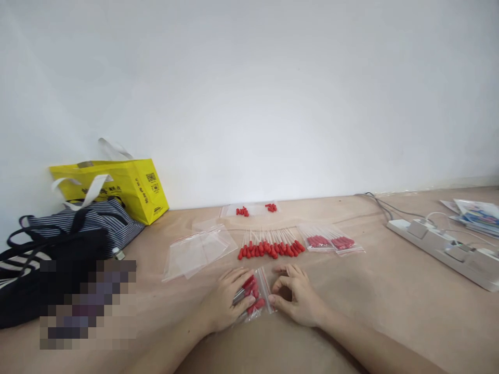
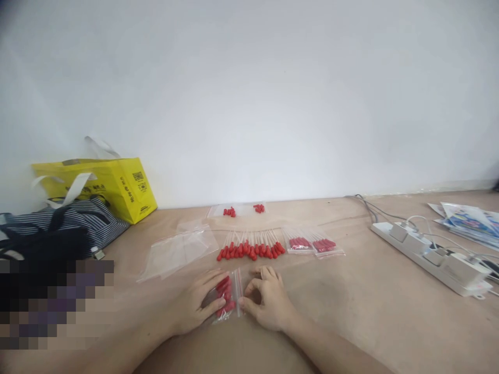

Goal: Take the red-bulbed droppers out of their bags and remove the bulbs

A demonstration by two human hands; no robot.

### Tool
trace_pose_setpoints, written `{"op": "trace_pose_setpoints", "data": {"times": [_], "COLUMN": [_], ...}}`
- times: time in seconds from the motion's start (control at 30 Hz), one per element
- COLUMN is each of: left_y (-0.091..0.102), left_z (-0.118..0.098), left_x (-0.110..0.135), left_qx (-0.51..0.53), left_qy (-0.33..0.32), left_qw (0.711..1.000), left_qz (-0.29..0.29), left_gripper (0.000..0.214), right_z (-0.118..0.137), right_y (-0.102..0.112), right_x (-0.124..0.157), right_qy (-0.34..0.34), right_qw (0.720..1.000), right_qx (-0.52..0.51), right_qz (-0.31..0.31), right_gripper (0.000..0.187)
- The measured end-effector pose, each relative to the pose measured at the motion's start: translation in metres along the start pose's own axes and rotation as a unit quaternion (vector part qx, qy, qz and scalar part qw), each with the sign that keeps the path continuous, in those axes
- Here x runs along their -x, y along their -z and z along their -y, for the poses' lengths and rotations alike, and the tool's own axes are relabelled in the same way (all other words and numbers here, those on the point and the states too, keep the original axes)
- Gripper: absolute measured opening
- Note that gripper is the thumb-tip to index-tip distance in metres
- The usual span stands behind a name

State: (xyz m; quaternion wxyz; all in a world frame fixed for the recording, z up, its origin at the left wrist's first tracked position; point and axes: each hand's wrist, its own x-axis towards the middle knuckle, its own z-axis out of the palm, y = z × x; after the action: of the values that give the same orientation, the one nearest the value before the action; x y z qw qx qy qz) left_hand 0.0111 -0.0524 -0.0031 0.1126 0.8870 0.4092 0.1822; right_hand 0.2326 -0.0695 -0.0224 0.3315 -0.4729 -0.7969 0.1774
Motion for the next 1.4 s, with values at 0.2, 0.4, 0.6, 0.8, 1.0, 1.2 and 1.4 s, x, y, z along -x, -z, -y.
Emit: {"op": "trace_pose_setpoints", "data": {"times": [0.2, 0.4, 0.6, 0.8, 1.0, 1.2, 1.4], "left_y": [0.001, -0.001, -0.010, -0.012, -0.011, -0.013, -0.011], "left_z": [-0.002, -0.012, -0.018, -0.017, -0.019, -0.017, -0.016], "left_x": [-0.007, -0.019, -0.027, -0.028, -0.028, -0.026, -0.026], "left_qx": [0.013, 0.059, 0.082, 0.104, 0.125, 0.142, 0.134], "left_qy": [0.003, -0.044, -0.065, -0.058, -0.050, -0.056, -0.048], "left_qw": [1.000, 0.997, 0.995, 0.993, 0.991, 0.987, 0.989], "left_qz": [-0.017, -0.003, 0.009, -0.003, -0.024, -0.045, -0.043], "left_gripper": [0.044, 0.036, 0.021, 0.013, 0.011, 0.013, 0.016], "right_z": [0.005, 0.008, 0.009, 0.005, -0.005, -0.008, -0.009], "right_y": [-0.007, -0.008, -0.007, -0.006, -0.005, -0.005, -0.008], "right_x": [-0.005, -0.006, -0.004, -0.005, -0.008, -0.015, -0.017], "right_qy": [-0.019, -0.030, -0.018, 0.004, 0.049, 0.194, 0.277], "right_qw": [1.000, 0.999, 0.999, 0.999, 0.999, 0.973, 0.946], "right_qx": [-0.019, -0.040, -0.048, -0.033, 0.012, 0.098, 0.130], "right_qz": [-0.011, -0.003, 0.004, 0.010, -0.013, -0.075, -0.104], "right_gripper": [0.007, 0.009, 0.009, 0.009, 0.022, 0.012, 0.015]}}
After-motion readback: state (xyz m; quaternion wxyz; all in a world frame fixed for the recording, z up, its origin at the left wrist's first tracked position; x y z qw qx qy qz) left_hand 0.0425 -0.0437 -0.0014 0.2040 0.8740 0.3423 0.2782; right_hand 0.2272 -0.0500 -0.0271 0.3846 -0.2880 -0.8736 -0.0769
